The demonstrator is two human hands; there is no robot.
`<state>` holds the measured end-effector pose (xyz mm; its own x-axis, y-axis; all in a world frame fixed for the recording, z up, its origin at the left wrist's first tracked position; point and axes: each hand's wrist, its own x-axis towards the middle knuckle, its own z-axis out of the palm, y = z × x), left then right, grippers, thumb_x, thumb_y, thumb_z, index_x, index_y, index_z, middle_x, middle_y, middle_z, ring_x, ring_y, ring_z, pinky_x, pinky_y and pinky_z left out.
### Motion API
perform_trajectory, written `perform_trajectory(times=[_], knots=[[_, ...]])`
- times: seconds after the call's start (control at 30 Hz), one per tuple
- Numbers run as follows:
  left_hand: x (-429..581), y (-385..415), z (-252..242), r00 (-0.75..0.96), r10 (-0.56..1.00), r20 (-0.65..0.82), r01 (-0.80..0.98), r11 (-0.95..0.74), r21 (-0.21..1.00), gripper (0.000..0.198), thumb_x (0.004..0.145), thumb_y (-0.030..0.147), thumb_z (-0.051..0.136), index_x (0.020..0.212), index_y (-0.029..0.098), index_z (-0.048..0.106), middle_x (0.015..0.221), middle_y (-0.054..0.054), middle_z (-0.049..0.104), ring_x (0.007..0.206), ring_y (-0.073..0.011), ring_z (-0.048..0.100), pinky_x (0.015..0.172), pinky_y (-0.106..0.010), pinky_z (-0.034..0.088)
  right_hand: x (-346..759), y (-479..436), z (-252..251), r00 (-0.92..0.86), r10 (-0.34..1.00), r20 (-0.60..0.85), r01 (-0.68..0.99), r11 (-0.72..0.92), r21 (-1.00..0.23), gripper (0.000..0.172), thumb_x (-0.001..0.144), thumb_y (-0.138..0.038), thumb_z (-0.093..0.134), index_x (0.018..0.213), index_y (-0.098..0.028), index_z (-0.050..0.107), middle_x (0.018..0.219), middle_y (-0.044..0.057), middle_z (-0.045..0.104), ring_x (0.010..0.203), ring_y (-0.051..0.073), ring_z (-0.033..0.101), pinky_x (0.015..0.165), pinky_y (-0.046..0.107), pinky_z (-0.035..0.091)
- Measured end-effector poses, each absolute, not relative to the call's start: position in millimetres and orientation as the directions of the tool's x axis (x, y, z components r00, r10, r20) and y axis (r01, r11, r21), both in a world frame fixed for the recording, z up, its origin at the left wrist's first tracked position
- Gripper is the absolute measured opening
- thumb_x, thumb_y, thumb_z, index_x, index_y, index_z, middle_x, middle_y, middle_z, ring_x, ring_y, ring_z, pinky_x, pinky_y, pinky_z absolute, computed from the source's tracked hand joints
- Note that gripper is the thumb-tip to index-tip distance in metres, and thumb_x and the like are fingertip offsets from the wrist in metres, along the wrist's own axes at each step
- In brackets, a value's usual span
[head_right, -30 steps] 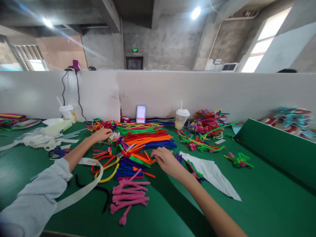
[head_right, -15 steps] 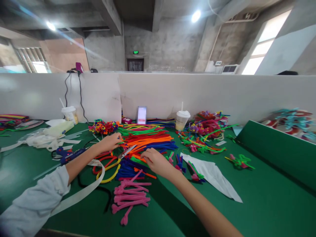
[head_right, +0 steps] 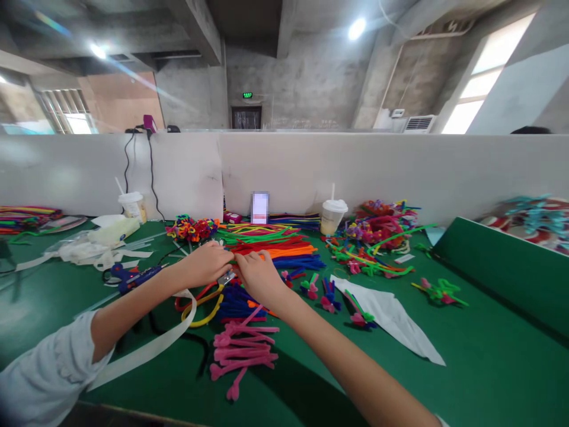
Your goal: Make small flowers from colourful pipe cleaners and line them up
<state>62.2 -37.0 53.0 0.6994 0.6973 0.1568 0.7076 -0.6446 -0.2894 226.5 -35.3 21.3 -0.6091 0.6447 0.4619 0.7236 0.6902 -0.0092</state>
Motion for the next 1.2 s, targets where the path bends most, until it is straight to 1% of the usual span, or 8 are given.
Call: perform_trajectory(times=[0.1,0.23,0.4,0.53,0.63,0.8,0.97,1.2], knots=[[56.2,-39.5,60.1,0.644,0.722,0.254,0.751,-0.659,-0.031,0.024,0.083,0.031,0.044,0.1,0.016,0.051,0.087,-0.007,0.062,0.081,-0.02,0.057,0.073,-0.031,0.041,227.8,-28.7,17.9,-0.596,0.664,0.452,0.743,0.67,-0.005,0.02,0.088,-0.019,0.036,0.087,-0.014,0.055,0.081,0.009,0.062,0.079,0.02,0.053,0.077,0.035,0.033],[46.8,-41.5,61.9,0.599,0.735,0.317,0.652,-0.678,0.339,0.027,0.084,0.029,0.041,0.109,0.02,0.044,0.097,-0.003,0.057,0.079,-0.0141,0.053,0.07,-0.025,0.041,236.3,-21.7,13.9,-0.596,0.696,0.4,0.696,0.696,-0.173,0.02,0.09,-0.02,0.033,0.081,-0.017,0.051,0.072,0.004,0.058,0.069,0.016,0.051,0.07,0.029,0.035],[57.1,-41.1,48.3,0.505,0.812,0.292,0.586,-0.571,0.574,0.023,0.083,0.035,0.041,0.099,0.018,0.046,0.073,0.002,0.051,0.06,-0.0108,0.047,0.055,-0.022,0.038,231.2,-29.7,12.8,-0.605,0.643,0.47,0.624,0.749,-0.222,0.013,0.089,-0.022,0.034,0.092,-0.017,0.047,0.08,0.005,0.057,0.076,0.017,0.05,0.08,0.034,0.034],[58.5,-43.5,46.0,0.489,0.831,0.266,0.488,-0.513,0.706,0.026,0.087,0.037,0.032,0.101,0.017,0.042,0.073,0.002,0.052,0.06,-0.0105,0.051,0.057,-0.022,0.042,227.3,-31.5,12.3,-0.588,0.655,0.475,0.566,0.752,-0.337,0.018,0.088,-0.018,0.03,0.076,-0.018,0.044,0.071,0.004,0.051,0.066,0.016,0.046,0.063,0.027,0.037],[29.9,-46.7,60.5,0.49,0.835,0.252,0.621,-0.537,0.571,0.028,0.085,0.039,0.036,0.101,0.019,0.048,0.084,-0.001,0.058,0.072,-0.0129,0.055,0.065,-0.023,0.043,234.3,-29.1,10.1,-0.578,0.685,0.443,0.475,0.724,-0.501,0.021,0.088,-0.022,0.029,0.07,-0.02,0.04,0.066,0.001,0.047,0.06,0.013,0.043,0.056,0.024,0.036],[-81.9,-44.2,74.8,0.335,0.921,0.2,0.924,-0.362,0.12,0.029,0.086,0.032,0.033,0.096,0.019,0.057,0.099,-0.004,0.062,0.088,-0.0197,0.056,0.078,-0.029,0.039,251.7,-28.8,3.0,-0.571,0.746,0.342,0.416,0.623,-0.663,0.022,0.088,-0.031,0.029,0.076,-0.019,0.044,0.072,0.001,0.051,0.067,0.014,0.048,0.062,0.026,0.039],[-180.7,-48.1,39.3,0.161,0.984,0.076,0.964,-0.14,-0.226,0.04,0.074,0.004,0.034,0.105,0.014,0.058,0.1,-0.012,0.062,0.094,-0.027,0.052,0.073,-0.033,0.039,260.2,-30.6,-1.9,-0.577,0.788,0.215,0.401,0.502,-0.766,0.023,0.087,-0.032,0.03,0.09,-0.018,0.048,0.091,0.007,0.057,0.085,0.017,0.054,0.077,0.03,0.043],[-190.4,-48.2,9.5,0.255,0.966,-0.029,0.929,-0.253,-0.269,0.055,0.069,0.001,0.042,0.119,0.022,0.05,0.119,-0.008,0.055,0.106,-0.0257,0.047,0.083,-0.034,0.031,262.7,-28.7,-3.6,-0.614,0.766,0.191,0.462,0.545,-0.699,0.024,0.086,-0.031,0.034,0.09,-0.016,0.052,0.094,0.008,0.059,0.087,0.018,0.055,0.08,0.031,0.043]])
